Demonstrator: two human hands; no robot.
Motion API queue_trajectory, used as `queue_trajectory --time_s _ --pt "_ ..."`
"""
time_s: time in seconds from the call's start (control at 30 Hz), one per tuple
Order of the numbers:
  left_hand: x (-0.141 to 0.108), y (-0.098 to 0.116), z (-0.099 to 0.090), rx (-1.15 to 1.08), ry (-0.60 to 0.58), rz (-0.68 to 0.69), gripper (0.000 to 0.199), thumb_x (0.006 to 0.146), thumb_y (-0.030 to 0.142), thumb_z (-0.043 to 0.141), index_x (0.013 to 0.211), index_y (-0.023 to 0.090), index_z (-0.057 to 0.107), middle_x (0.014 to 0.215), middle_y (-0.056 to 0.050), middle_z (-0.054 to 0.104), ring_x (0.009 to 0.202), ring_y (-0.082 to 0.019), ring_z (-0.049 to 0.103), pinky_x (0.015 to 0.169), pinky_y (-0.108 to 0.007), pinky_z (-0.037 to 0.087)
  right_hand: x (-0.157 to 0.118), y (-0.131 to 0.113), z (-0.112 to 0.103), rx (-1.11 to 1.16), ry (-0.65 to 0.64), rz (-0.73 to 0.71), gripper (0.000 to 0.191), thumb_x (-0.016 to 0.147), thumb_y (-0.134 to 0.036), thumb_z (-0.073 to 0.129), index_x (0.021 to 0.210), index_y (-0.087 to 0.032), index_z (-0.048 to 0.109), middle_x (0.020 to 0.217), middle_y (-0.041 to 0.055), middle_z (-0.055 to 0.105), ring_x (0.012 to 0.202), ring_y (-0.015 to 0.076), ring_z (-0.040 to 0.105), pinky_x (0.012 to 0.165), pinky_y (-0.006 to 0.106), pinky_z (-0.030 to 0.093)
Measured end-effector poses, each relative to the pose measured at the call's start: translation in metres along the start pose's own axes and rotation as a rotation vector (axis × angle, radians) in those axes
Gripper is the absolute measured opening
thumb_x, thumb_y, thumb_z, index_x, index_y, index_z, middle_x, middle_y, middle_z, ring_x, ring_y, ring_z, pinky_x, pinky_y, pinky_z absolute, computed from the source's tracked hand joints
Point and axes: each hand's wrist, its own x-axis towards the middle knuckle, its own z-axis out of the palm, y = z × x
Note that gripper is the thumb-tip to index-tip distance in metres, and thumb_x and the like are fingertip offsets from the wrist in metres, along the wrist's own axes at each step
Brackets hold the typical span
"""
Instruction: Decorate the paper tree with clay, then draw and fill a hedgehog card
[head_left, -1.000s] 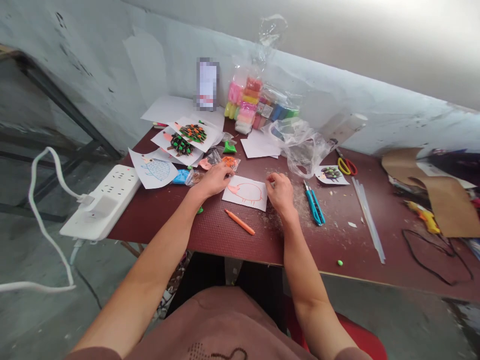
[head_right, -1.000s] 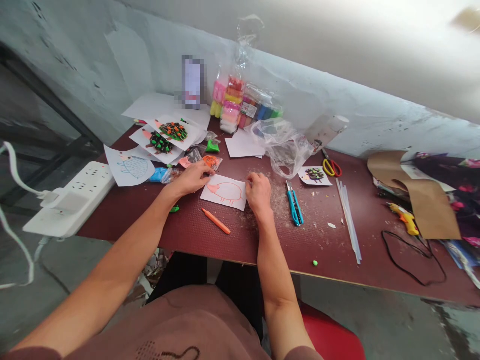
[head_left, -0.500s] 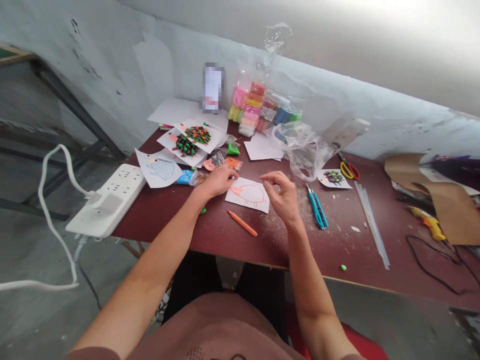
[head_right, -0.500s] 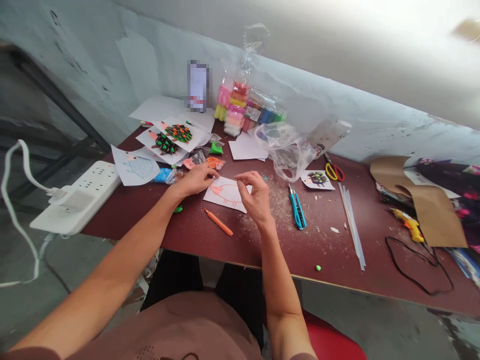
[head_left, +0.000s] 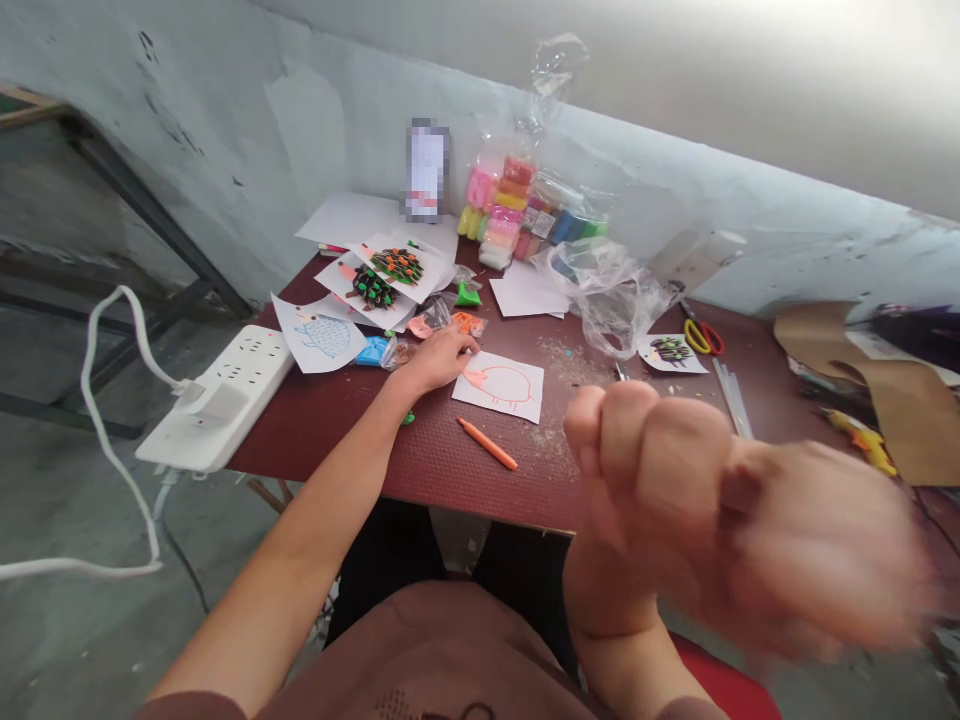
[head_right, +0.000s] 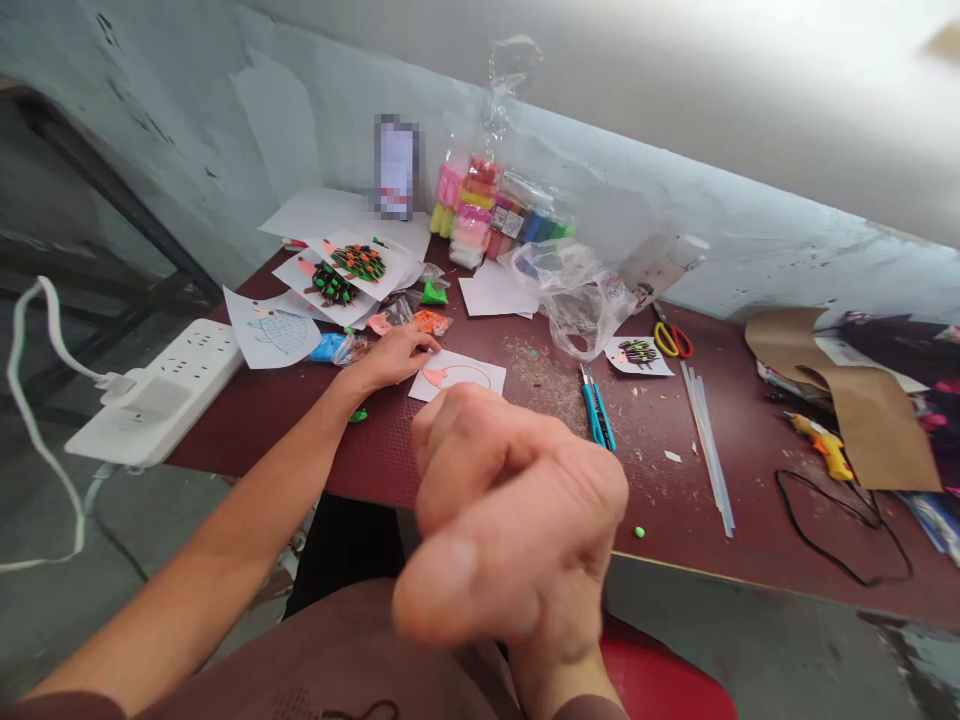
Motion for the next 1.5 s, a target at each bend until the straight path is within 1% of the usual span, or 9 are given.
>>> queue_trajectory --time_s 0.1,0.27,0.43,0.67,0.8,0.97,1.1,1.23,1.5 --pt "0.0 0.0 0.0 0.0 0.001 0.011 0.029 0.086 0.01 0.056 0.106 0.014 0.077 0.116 -0.012 0.073 0.115 -0.026 0.064 0.106 -0.039 0.048 0.006 0.037 0.012 -0.021 0.159 -0.106 0.031 0.096 -0.051 0.059 0.076 -0.028 0.06 0.064 -0.0007 0.057 0.061 0.0162 0.051 0.062 0.035 0.043" --pt "0.001 -0.002 0.002 0.015 0.018 0.026 0.03 0.085 0.011 0.057 0.106 0.016 0.078 0.116 -0.01 0.074 0.117 -0.026 0.064 0.106 -0.038 0.048 0.01 0.108 0.025 -0.677 -0.237 0.194 0.025 0.097 -0.036 0.063 0.078 -0.02 0.063 0.08 0.005 0.068 0.074 0.0174 0.058 0.069 0.03 0.039" --pt "0.002 -0.002 0.002 0.018 0.019 0.036 0.03 0.086 0.011 0.056 0.104 0.016 0.078 0.112 -0.01 0.075 0.114 -0.025 0.065 0.105 -0.038 0.049 -0.01 0.125 0.036 -0.987 -0.551 0.242 0.026 0.098 -0.04 0.063 0.083 -0.018 0.065 0.088 0.0107 0.07 0.083 0.0221 0.062 0.07 0.03 0.038" --pt "0.003 -0.005 0.003 0.025 0.028 0.05 0.029 0.086 0.013 0.057 0.105 0.017 0.077 0.114 -0.01 0.074 0.114 -0.025 0.065 0.104 -0.038 0.05 0.006 0.142 0.004 -0.74 -0.171 0.326 0.02 0.101 -0.038 0.054 0.1 -0.02 0.062 0.072 0.0021 0.067 0.06 0.0158 0.056 0.06 0.028 0.033" --pt "0.004 -0.007 0.005 0.04 0.036 0.049 0.029 0.086 0.013 0.057 0.105 0.018 0.077 0.114 -0.01 0.074 0.113 -0.025 0.065 0.101 -0.038 0.05 0.03 0.157 -0.008 -0.19 -0.017 0.329 0.017 0.093 -0.034 0.052 0.098 -0.022 0.062 0.067 -0.0028 0.061 0.051 0.011 0.048 0.055 0.026 0.035" --pt "0.004 -0.005 0.003 0.037 0.015 0.052 0.029 0.086 0.013 0.056 0.106 0.016 0.077 0.114 -0.011 0.075 0.113 -0.025 0.065 0.102 -0.039 0.05 0.037 0.17 0.004 0.365 0.097 0.39 0.027 0.083 -0.038 0.062 0.105 -0.023 0.063 0.082 0.0006 0.066 0.067 0.0132 0.061 0.063 0.028 0.049" --pt "0.003 -0.002 0.001 0.048 0.015 0.039 0.029 0.086 0.012 0.056 0.106 0.015 0.077 0.115 -0.011 0.075 0.113 -0.026 0.065 0.103 -0.039 0.049 0.029 0.182 0.016 0.262 0.27 0.331 0.034 0.075 -0.044 0.078 0.097 -0.023 0.062 0.072 -0.0043 0.056 0.06 0.0103 0.05 0.056 0.024 0.043" --pt "0.006 0.005 -0.003 0.098 -0.039 0.032 0.031 0.085 0.01 0.054 0.104 0.015 0.077 0.111 -0.012 0.075 0.112 -0.026 0.065 0.102 -0.037 0.049 0.022 0.191 0.026 0.225 0.277 0.385 0.036 0.089 -0.057 0.058 0.082 -0.022 0.061 0.055 -0.0073 0.041 0.047 0.0091 0.033 0.046 0.025 0.028" --pt "0.023 0.018 -0.011 0.22 -0.145 -0.016 0.029 0.081 0.006 0.054 0.095 0.015 0.077 0.097 -0.013 0.076 0.095 -0.027 0.069 0.084 -0.035 0.052 0.019 0.193 0.03 0.009 0.315 0.367 0.024 0.084 -0.043 0.055 0.078 -0.021 0.062 0.06 -0.0026 0.056 0.055 0.0134 0.05 0.056 0.027 0.039"
